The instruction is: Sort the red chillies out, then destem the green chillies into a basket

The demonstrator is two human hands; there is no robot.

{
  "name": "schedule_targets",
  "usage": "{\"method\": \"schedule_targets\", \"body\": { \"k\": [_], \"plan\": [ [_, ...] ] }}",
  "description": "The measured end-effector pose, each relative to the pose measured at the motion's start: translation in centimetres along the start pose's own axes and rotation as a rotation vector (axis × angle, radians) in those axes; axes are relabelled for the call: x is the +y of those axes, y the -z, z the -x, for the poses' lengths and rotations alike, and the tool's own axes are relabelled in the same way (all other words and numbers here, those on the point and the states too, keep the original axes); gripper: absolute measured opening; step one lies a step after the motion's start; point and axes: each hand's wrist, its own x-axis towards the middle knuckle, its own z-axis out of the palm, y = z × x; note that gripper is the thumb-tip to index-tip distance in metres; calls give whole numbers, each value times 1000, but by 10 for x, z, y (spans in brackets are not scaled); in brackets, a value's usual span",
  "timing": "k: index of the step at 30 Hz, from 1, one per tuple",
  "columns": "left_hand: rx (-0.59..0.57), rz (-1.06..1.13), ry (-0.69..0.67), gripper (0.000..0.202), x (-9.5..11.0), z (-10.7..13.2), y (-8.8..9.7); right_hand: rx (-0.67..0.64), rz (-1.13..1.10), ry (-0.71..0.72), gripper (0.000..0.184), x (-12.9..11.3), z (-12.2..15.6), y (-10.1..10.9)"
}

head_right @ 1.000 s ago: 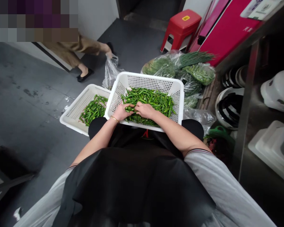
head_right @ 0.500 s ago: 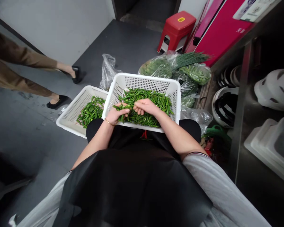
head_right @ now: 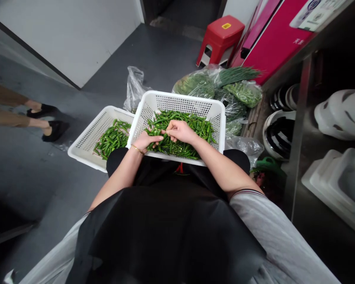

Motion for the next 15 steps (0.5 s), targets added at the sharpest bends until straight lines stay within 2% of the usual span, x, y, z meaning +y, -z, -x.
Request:
{"method": "schedule_targets", "body": {
  "k": [2,4,6,7,9,12,13,15],
  "plan": [
    [-27,-28,17,42,-1,-2,-10,104,33,74,13,-13,2,0],
    [-8,7,45,39,-1,-3,-16,193,256,126,16,-22,1,-7],
    [61,66,85,35,0,-2,-15,201,495,73,24,-24,-4,-18],
    [102,87,98,33,0,-1,-13,159,578,5,28,-22,-7,-25],
    [190,86,96,29,2,0,-3,-15,671,-140,35,-15,-15,-40],
    [258,4,17,24,2,-1,13,-296,735,-209,38,-3,-26,-52],
    [259,-36,-9,23,1,-2,17,-326,748,-201,36,-2,-28,-50],
    [243,-133,-39,22,-2,-6,20,-287,763,-177,35,-2,-29,-39]
  ]
}}
